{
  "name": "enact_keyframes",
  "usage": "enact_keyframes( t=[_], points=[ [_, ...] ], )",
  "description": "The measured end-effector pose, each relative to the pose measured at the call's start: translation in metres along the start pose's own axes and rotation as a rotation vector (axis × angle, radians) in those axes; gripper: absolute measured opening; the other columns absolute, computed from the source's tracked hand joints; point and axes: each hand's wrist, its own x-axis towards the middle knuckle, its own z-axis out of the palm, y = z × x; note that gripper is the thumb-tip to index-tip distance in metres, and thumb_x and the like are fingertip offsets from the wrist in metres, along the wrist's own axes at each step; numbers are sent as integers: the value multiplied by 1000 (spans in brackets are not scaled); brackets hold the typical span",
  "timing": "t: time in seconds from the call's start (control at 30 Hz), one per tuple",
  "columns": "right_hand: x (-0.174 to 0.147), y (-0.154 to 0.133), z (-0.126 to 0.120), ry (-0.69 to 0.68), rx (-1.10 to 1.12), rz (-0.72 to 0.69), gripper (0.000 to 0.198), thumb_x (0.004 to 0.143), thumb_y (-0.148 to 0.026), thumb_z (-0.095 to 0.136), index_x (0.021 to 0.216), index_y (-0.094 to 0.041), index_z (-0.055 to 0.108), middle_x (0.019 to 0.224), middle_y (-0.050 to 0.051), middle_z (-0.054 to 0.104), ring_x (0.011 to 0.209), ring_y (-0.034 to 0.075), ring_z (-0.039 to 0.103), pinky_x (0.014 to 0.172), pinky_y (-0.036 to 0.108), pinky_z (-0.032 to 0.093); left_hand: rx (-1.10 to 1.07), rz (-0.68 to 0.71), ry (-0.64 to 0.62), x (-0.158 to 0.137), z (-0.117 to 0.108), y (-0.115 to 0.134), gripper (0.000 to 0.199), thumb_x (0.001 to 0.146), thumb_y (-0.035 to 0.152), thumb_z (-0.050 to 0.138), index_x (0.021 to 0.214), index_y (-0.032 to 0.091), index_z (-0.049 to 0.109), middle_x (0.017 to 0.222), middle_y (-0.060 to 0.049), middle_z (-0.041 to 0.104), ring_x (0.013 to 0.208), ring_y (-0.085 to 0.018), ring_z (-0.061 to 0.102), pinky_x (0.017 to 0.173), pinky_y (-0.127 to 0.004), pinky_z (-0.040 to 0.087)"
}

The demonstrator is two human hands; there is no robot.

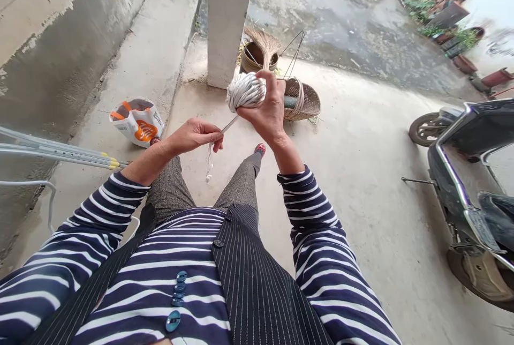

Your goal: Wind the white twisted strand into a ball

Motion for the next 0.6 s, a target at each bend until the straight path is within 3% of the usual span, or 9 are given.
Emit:
enact_keyframes(
  t=[0.1,0.17,0.23,0.3,0.4,0.47,0.6],
  points=[
    [-5,16,3,186,-412,-116,67,62,-16,78,121,-29,50,129,8,48,125,33,50,105,51,52,35,-15,-18,-1,-6,-1,34,91,38,65,68,14,75,68,-6,74,66,-15,69,68,-26,52],
    [-9,25,4,121,-555,-52,67,58,-18,80,120,-27,55,126,9,48,118,33,54,103,54,52,57,-28,-14,-1,-11,-5,32,89,36,65,68,14,76,67,-6,74,63,-14,68,66,-25,51],
    [-13,32,4,-47,-590,65,67,57,-20,81,120,-26,60,118,8,52,106,30,59,94,51,56,102,-39,-18,-1,-15,-11,31,88,35,66,67,14,76,64,-5,72,58,-13,64,62,-24,47],
    [-17,38,2,-313,-489,211,63,58,-23,79,119,-24,63,108,7,58,93,26,61,77,41,59,168,-33,-16,-1,-17,-16,30,87,33,67,65,14,75,59,-2,68,52,-11,57,58,-24,43],
    [-21,48,-2,-687,-123,390,57,64,-30,76,119,-21,64,98,4,65,80,19,62,56,25,54,259,33,5,1,-15,-18,28,86,34,69,65,16,75,58,0,65,53,-10,53,59,-23,42],
    [-25,57,-6,-766,100,431,57,66,-31,76,120,-19,64,98,4,69,78,16,64,55,21,53,293,88,29,2,-13,-16,28,87,36,69,68,17,76,61,0,66,60,-11,56,64,-23,45],
    [-35,70,-6,-732,387,399,60,62,-26,79,119,-17,67,105,6,76,85,18,70,69,25,60,308,88,72,-1,-12,-18,33,90,43,67,73,16,78,68,-3,70,67,-13,59,68,-24,45]
  ],
)
